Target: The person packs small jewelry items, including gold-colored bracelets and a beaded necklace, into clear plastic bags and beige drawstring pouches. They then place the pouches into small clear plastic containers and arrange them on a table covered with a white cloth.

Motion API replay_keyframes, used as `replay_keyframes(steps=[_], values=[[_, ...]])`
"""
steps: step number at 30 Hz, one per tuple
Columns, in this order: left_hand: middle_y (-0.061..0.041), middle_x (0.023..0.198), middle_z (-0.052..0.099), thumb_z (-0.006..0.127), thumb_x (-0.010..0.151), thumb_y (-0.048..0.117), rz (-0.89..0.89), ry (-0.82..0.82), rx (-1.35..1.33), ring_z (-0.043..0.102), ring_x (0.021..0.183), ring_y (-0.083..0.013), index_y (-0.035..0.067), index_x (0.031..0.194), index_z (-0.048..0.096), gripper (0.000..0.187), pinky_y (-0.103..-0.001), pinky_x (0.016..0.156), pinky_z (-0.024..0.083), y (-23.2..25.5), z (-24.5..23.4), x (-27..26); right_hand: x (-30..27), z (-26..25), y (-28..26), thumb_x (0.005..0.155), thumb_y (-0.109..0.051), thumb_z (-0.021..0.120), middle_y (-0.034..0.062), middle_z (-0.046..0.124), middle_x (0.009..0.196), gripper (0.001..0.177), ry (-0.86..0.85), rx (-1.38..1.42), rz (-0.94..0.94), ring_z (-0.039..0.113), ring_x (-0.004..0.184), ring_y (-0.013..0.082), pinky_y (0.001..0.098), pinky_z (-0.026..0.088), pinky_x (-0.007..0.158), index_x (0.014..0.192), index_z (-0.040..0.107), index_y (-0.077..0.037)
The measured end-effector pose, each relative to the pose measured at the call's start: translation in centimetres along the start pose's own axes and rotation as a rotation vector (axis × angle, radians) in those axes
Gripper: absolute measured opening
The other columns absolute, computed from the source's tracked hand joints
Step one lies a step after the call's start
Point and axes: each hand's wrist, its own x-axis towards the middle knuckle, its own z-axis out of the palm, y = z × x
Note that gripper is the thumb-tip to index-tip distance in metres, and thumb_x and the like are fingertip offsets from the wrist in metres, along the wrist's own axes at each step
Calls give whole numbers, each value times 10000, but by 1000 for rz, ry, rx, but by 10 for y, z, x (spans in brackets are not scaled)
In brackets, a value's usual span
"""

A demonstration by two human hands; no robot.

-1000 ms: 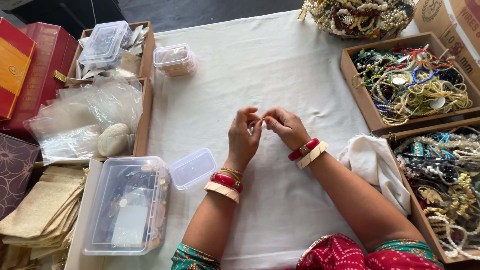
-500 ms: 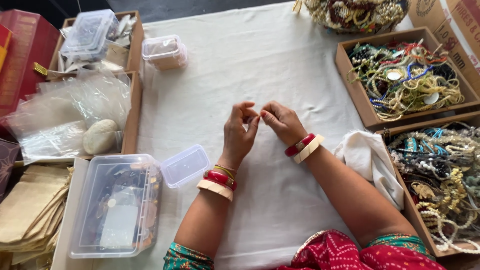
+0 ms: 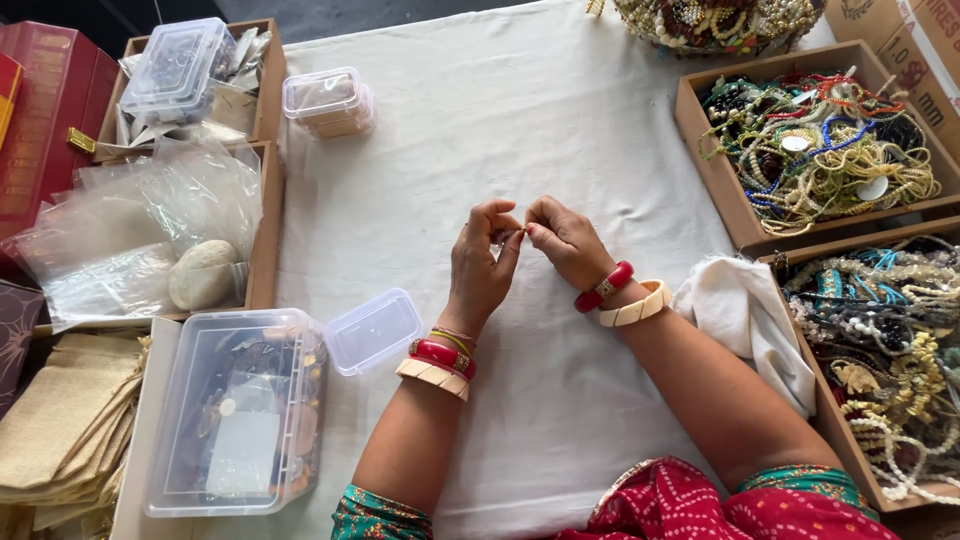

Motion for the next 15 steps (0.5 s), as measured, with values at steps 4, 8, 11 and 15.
replay_keyframes(steps=[4, 8, 11, 15], values=[[-49, 958, 685, 687, 964, -3, 100, -15, 55, 673, 893, -172, 66, 1248, 543, 327, -317, 802, 562, 2, 1, -1, 2, 2, 16, 1085, -296, 515, 32, 509, 708, 354, 11, -14, 177, 459, 667, 114, 293, 424, 595, 857, 582, -34], [-54, 958, 686, 669, 966, -11, 71, -16, 35, 686, 893, -181, 65, 1250, 541, 321, -323, 811, 576, 2, 0, 0, 0, 0, 2, 1032, -269, 531, -7, 570, 740, 267, -13, 184, 103, 528, 687, 71, 250, 473, 633, 883, 599, -59], [-59, 926, 692, 685, 959, -6, 24, -8, 34, 676, 866, -200, 65, 1242, 545, 324, -333, 788, 569, 1, 0, 0, 0, 1, 3, 933, -188, 551, -25, 563, 789, 132, -14, 162, 32, 521, 723, 64, 248, 479, 649, 920, 586, -61], [-67, 964, 694, 669, 960, -13, 78, -13, 46, 692, 912, -203, 62, 1260, 536, 337, -331, 818, 577, 3, 0, 0, 1, 3, -2, 1003, -247, 516, -19, 566, 707, 240, 16, 75, 124, 523, 667, 71, 249, 464, 614, 858, 603, -76]])
